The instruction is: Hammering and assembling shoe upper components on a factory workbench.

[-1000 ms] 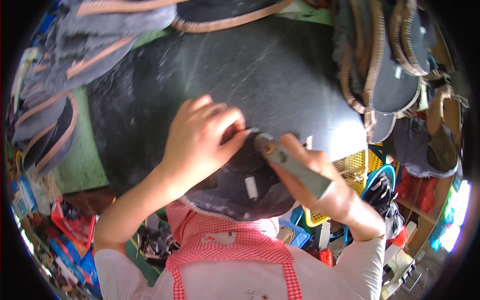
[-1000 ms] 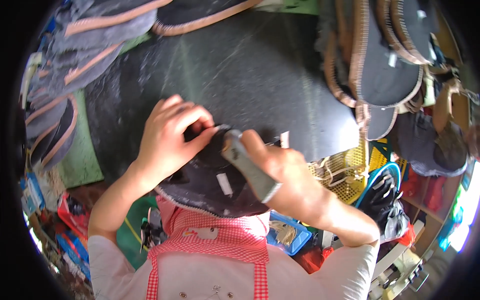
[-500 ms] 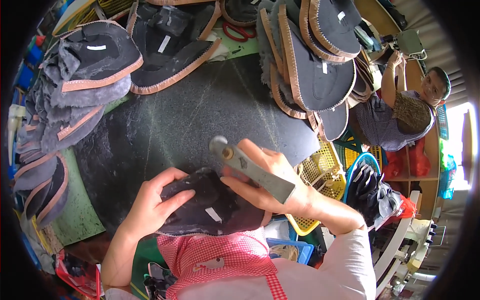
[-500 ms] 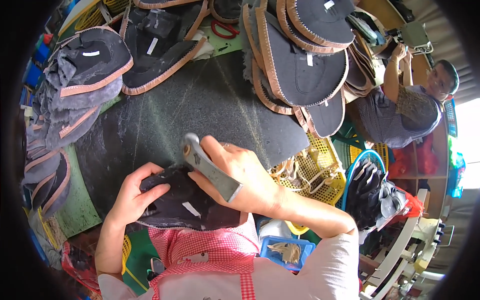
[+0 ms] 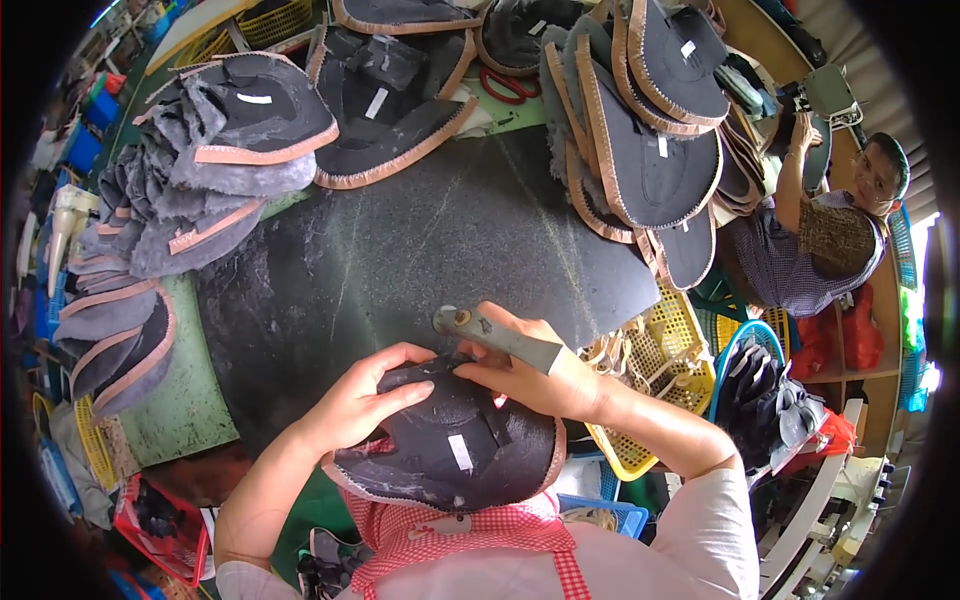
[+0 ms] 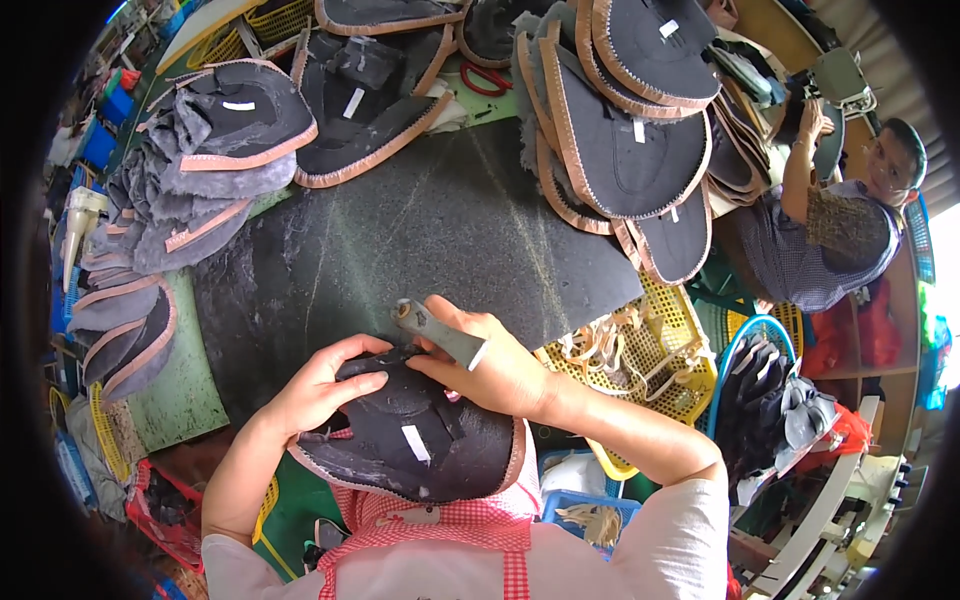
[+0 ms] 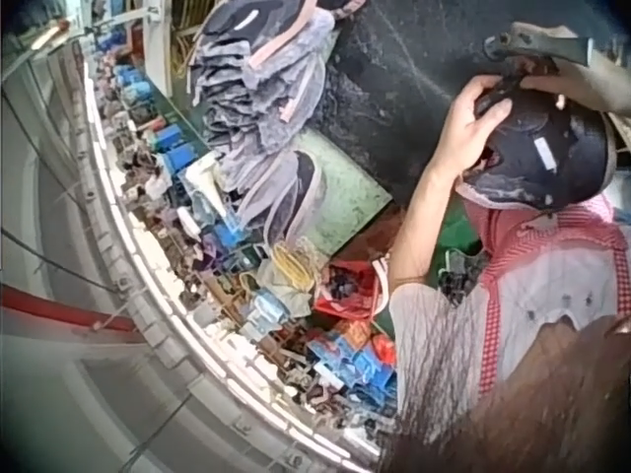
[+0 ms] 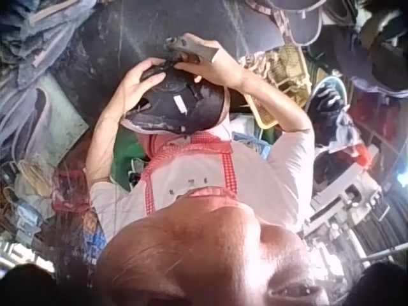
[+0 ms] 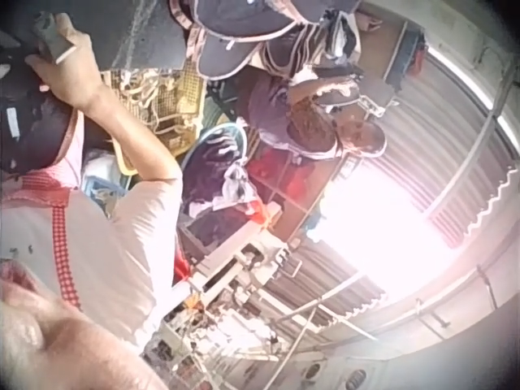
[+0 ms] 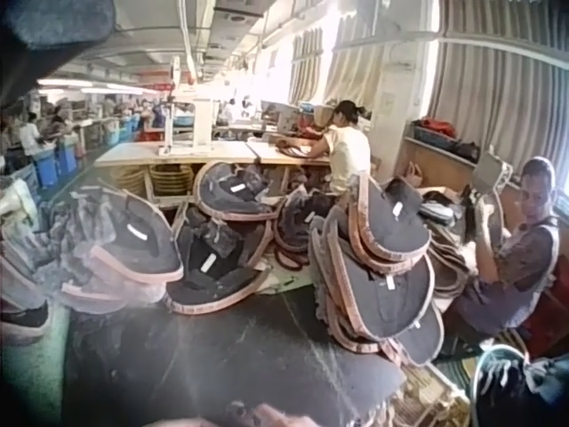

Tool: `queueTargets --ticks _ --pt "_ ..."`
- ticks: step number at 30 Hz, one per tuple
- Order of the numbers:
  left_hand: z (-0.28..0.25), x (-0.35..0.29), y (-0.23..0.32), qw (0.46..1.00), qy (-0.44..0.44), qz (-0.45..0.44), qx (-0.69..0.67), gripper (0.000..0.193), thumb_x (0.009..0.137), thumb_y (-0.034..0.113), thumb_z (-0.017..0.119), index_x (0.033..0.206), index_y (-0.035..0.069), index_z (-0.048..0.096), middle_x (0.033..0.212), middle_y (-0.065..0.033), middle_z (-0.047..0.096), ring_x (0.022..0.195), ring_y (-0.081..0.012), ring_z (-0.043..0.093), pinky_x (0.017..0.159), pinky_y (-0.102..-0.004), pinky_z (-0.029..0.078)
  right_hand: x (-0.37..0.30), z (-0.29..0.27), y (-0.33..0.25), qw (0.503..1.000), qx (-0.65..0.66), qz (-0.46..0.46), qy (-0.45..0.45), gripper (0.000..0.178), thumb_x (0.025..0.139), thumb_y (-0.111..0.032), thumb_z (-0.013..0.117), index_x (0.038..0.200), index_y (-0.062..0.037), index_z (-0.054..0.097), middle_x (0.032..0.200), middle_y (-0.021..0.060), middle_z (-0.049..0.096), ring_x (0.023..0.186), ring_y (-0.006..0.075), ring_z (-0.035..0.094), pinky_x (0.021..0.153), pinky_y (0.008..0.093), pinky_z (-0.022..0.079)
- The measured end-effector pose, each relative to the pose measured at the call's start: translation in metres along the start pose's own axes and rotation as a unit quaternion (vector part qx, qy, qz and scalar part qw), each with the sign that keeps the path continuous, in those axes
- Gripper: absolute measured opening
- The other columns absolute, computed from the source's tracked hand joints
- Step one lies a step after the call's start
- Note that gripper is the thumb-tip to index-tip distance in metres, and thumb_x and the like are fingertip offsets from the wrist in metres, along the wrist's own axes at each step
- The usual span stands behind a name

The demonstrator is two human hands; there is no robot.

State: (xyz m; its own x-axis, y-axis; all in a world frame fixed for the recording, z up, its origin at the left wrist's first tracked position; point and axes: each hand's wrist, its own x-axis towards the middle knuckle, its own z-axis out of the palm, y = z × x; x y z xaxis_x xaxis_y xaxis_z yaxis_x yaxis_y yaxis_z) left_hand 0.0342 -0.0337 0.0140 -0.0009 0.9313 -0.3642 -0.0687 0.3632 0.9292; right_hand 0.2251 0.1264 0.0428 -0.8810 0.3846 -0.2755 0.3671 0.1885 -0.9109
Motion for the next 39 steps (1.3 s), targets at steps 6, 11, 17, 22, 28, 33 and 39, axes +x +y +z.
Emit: queueTargets --ticks 6,11,17,22,28,33,39 --pt "-0.001 0.004 -0.008 1.0 -0.009 -0.01 0.018 0.037 0.099 0.016 0.067 0.13 -0.002 0.057 0.122 -0.0072 0.064 0.117 -0.0125 0.057 0.103 -0.0297 0.045 0.001 0.003 0.014 0.998 -0.034 -0.054 0.021 0.03 0.091 -0.017 0.078 0.103 -0.0035 0.054 0.079 0.0068 0.062 0.07 0.0166 0.063 0.064 0.0322 0.053" --pt "-0.002 0.007 -0.007 0.999 -0.002 -0.022 0.033 0.039 0.099 0.019 0.067 0.13 -0.003 0.058 0.123 -0.0079 0.064 0.118 -0.0135 0.057 0.104 -0.0301 0.045 0.008 0.006 0.029 0.992 -0.056 -0.105 0.046 0.03 0.089 -0.013 0.077 0.096 -0.005 0.048 0.078 0.0081 0.063 0.066 0.0188 0.067 0.059 0.0326 0.055" --pt "-0.002 0.007 -0.01 0.999 0.0 -0.034 0.011 0.04 0.099 0.021 0.067 0.129 -0.003 0.058 0.123 -0.0073 0.064 0.117 -0.0127 0.057 0.103 -0.0298 0.045 0.01 0.008 0.032 0.992 -0.045 -0.111 0.05 0.03 0.087 -0.013 0.079 0.094 -0.0067 0.05 0.076 0.0067 0.06 0.067 0.0169 0.064 0.062 0.0323 0.052" --pt "0.0 0.005 -0.012 0.999 -0.001 -0.032 -0.001 0.034 0.101 0.023 0.064 0.125 -0.002 0.062 0.115 -0.0035 0.067 0.11 -0.0098 0.059 0.099 -0.0277 0.046 0.006 0.009 0.028 0.994 -0.005 -0.101 0.048 0.029 0.087 -0.014 0.079 0.098 -0.0064 0.053 0.074 0.0031 0.056 0.067 0.0122 0.058 0.064 0.0298 0.051" --pt "0.004 0.004 -0.009 0.999 -0.008 -0.041 -0.012 0.032 0.103 0.024 0.062 0.121 -0.002 0.064 0.11 -0.0013 0.067 0.106 -0.0078 0.058 0.095 -0.026 0.047 0.003 0.01 0.025 0.996 0.037 -0.075 0.031 0.03 0.087 -0.013 0.079 0.108 -0.0057 0.057 0.076 0.0006 0.056 0.069 0.0091 0.054 0.065 0.0279 0.05" --pt "0.004 0.002 -0.012 0.997 0.021 -0.055 -0.046 0.026 0.104 0.025 0.061 0.109 0.0 0.067 0.099 0.0039 0.063 0.096 -0.0041 0.054 0.087 -0.0218 0.044 0.001 0.007 0.02 0.998 0.017 -0.057 0.025 0.033 0.087 -0.012 0.079 0.111 -0.0047 0.056 0.079 0.0009 0.058 0.071 0.0091 0.055 0.066 0.0274 0.052" --pt "0.001 0.004 -0.009 0.997 0.003 -0.065 -0.048 0.024 0.104 0.024 0.062 0.106 0.001 0.067 0.095 0.0053 0.061 0.092 -0.003 0.053 0.083 -0.0213 0.044 0.007 0.007 0.024 0.997 0.061 -0.056 0.011 0.034 0.087 -0.012 0.078 0.111 -0.0042 0.055 0.077 0.0022 0.059 0.07 0.0104 0.06 0.065 0.0286 0.053"
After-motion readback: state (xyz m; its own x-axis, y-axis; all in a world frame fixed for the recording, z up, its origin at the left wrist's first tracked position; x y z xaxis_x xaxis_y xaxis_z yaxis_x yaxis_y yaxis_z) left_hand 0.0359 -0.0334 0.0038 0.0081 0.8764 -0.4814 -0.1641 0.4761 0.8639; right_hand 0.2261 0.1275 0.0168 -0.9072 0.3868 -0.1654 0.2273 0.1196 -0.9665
